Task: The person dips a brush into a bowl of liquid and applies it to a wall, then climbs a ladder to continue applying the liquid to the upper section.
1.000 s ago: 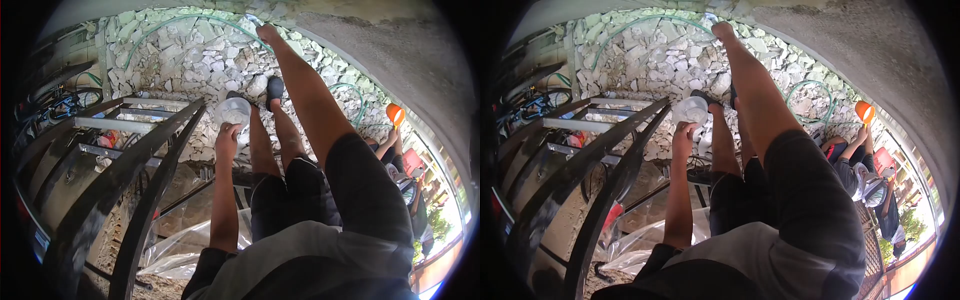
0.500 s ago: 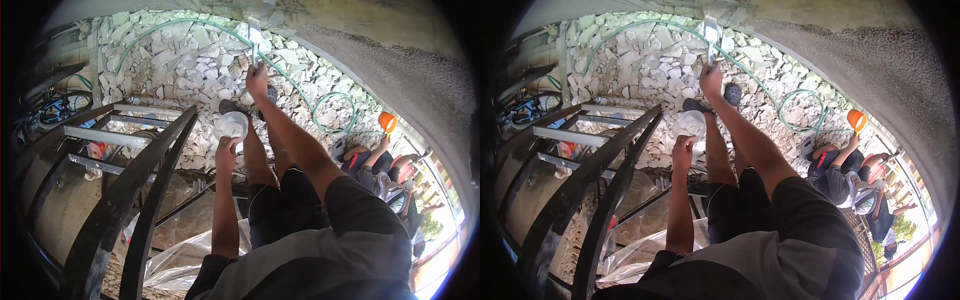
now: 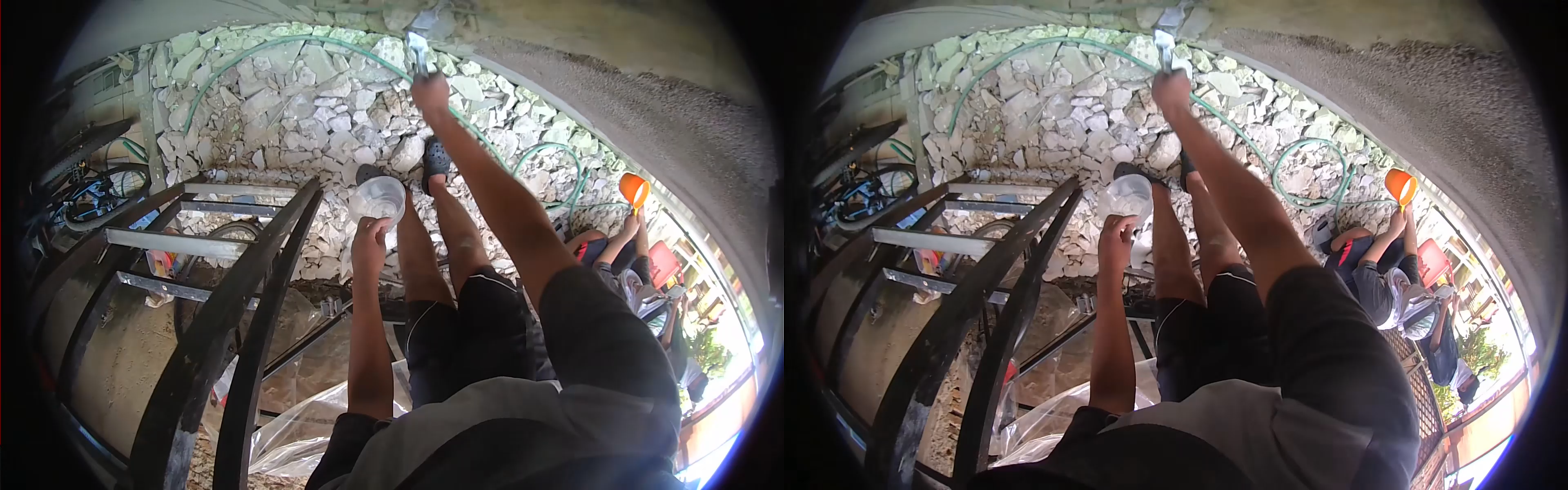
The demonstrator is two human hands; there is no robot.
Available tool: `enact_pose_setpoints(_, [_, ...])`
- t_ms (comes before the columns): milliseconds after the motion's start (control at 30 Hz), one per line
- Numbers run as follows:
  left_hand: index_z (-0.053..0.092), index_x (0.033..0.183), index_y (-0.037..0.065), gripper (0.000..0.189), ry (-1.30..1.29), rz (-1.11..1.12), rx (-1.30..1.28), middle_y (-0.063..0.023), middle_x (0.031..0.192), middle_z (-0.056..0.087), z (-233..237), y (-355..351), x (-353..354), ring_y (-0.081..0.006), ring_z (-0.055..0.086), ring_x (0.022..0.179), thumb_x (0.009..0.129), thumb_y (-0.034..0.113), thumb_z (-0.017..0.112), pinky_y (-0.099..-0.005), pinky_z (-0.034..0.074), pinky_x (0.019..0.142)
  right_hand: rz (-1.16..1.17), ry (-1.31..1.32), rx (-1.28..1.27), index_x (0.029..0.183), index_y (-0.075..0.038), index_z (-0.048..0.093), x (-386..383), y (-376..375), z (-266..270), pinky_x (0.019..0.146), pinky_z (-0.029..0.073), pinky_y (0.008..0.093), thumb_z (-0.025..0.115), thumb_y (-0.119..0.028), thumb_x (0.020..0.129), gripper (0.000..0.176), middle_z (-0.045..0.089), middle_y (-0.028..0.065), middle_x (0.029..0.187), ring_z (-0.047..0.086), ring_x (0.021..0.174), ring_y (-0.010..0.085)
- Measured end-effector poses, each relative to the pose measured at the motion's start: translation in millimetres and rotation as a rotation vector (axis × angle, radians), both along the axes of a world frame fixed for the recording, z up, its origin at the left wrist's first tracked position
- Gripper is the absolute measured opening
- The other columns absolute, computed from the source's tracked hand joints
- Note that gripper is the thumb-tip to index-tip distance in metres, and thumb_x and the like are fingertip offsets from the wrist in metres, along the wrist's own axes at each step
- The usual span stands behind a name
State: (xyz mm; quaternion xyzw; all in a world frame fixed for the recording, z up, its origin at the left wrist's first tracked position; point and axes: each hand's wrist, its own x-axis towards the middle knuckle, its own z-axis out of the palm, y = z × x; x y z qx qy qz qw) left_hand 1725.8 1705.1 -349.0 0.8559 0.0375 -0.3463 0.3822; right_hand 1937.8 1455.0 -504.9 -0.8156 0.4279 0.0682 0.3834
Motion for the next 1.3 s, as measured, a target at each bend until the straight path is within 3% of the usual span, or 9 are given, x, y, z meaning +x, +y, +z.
enact_pose_setpoints(133, [0.072,0.115,0.014,0.024,-0.004,-0.029,-0.029,-0.0125,0.106,0.064,0.2,-2.0,10.2,-0.0332,0.067,0.091,0.094,0.003,0.065,-0.0425,0.054,0.077,0.036,-0.143,0.167,0.110,0.003,0.060,-76.7,11.0,91.8,0.070,0.053,0.0493,0.064,-0.028,0.096,0.034,0.069,0.0257,0.082,0.070,0.078,0.0405])
enact_pose_setpoints(200, [0.072,0.115,0.014,0.024,0.000,-0.038,-0.020,-0.0123,0.106,0.065,-2.7,-3.2,15.8,-0.0333,0.067,0.091,0.095,0.004,0.065,-0.0429,0.054,0.077,0.023,-0.132,0.171,0.112,0.002,0.061,-94.2,9.5,79.8,0.067,0.053,0.0478,0.064,-0.030,0.096,0.036,0.069,0.0220,0.078,0.070,0.073,0.0343])
enact_pose_setpoints(367, [0.072,0.113,0.015,0.021,-0.034,-0.035,0.035,-0.0113,0.108,0.064,-10.9,1.5,24.1,-0.0358,0.068,0.095,0.095,0.007,0.065,-0.0458,0.054,0.078,0.098,0.060,-0.037,0.106,0.003,0.066,-66.5,-19.1,-23.2,0.078,0.055,0.0521,0.061,-0.034,0.093,0.040,0.070,0.0313,0.092,0.068,0.089,0.0503])
enact_pose_setpoints(533, [0.072,0.114,0.015,0.023,-0.002,-0.063,0.037,-0.0117,0.110,0.065,-6.4,12.9,21.7,-0.0361,0.068,0.096,0.093,0.006,0.066,-0.0453,0.055,0.079,0.082,0.242,0.075,0.103,0.009,0.069,11.2,-52.3,-68.0,0.066,0.057,0.0462,0.059,-0.031,0.091,0.042,0.073,0.0251,0.084,0.073,0.070,0.0351])
enact_pose_setpoints(767, [0.071,0.114,0.016,0.023,-0.037,-0.082,0.050,-0.0106,0.109,0.064,-11.2,26.6,14.0,-0.0349,0.067,0.097,0.094,0.006,0.065,-0.0443,0.054,0.080,-0.177,-0.210,0.313,0.121,0.000,0.058,-80.1,-12.1,70.5,0.051,0.038,0.0277,0.064,-0.026,0.103,0.032,0.058,0.0017,0.075,0.048,0.061,0.0069])
enact_pose_setpoints(900, [0.071,0.114,0.017,0.023,-0.077,-0.102,0.047,-0.0107,0.107,0.064,-15.2,28.2,17.6,-0.0348,0.067,0.096,0.094,0.007,0.066,-0.0447,0.054,0.079,-0.121,-0.064,0.187,0.114,0.001,0.063,-141.3,-8.7,57.0,0.059,0.047,0.0312,0.067,-0.029,0.099,0.034,0.068,0.0094,0.083,0.059,0.070,0.0120])
enact_pose_setpoints(1067, [0.071,0.115,0.016,0.023,-0.037,-0.123,0.053,-0.0121,0.107,0.064,-15.9,24.5,25.5,-0.0348,0.066,0.096,0.095,0.008,0.066,-0.0440,0.054,0.081,-0.140,0.113,0.112,0.113,0.004,0.065,-98.8,-41.9,-58.2,0.066,0.053,0.0388,0.065,-0.035,0.094,0.043,0.071,0.0176,0.086,0.069,0.074,0.0250])
enact_pose_setpoints(1167, [0.071,0.115,0.015,0.023,0.005,-0.161,0.095,-0.0121,0.107,0.064,-11.8,26.3,26.7,-0.0345,0.066,0.097,0.094,0.006,0.066,-0.0439,0.054,0.081,-0.194,0.250,0.418,0.112,0.007,0.066,-23.4,-62.2,-32.4,0.068,0.054,0.0413,0.064,-0.034,0.094,0.044,0.072,0.0207,0.089,0.069,0.077,0.0264])
enact_pose_setpoints(1300, [0.071,0.115,0.015,0.023,-0.017,-0.157,0.065,-0.0123,0.108,0.064,-11.2,28.2,25.5,-0.0348,0.066,0.098,0.095,0.005,0.065,-0.0438,0.054,0.082,-0.110,0.202,0.132,0.107,0.007,0.066,-11.5,-54.5,-35.0,0.064,0.052,0.0372,0.066,-0.036,0.095,0.045,0.070,0.0157,0.083,0.068,0.074,0.0222])
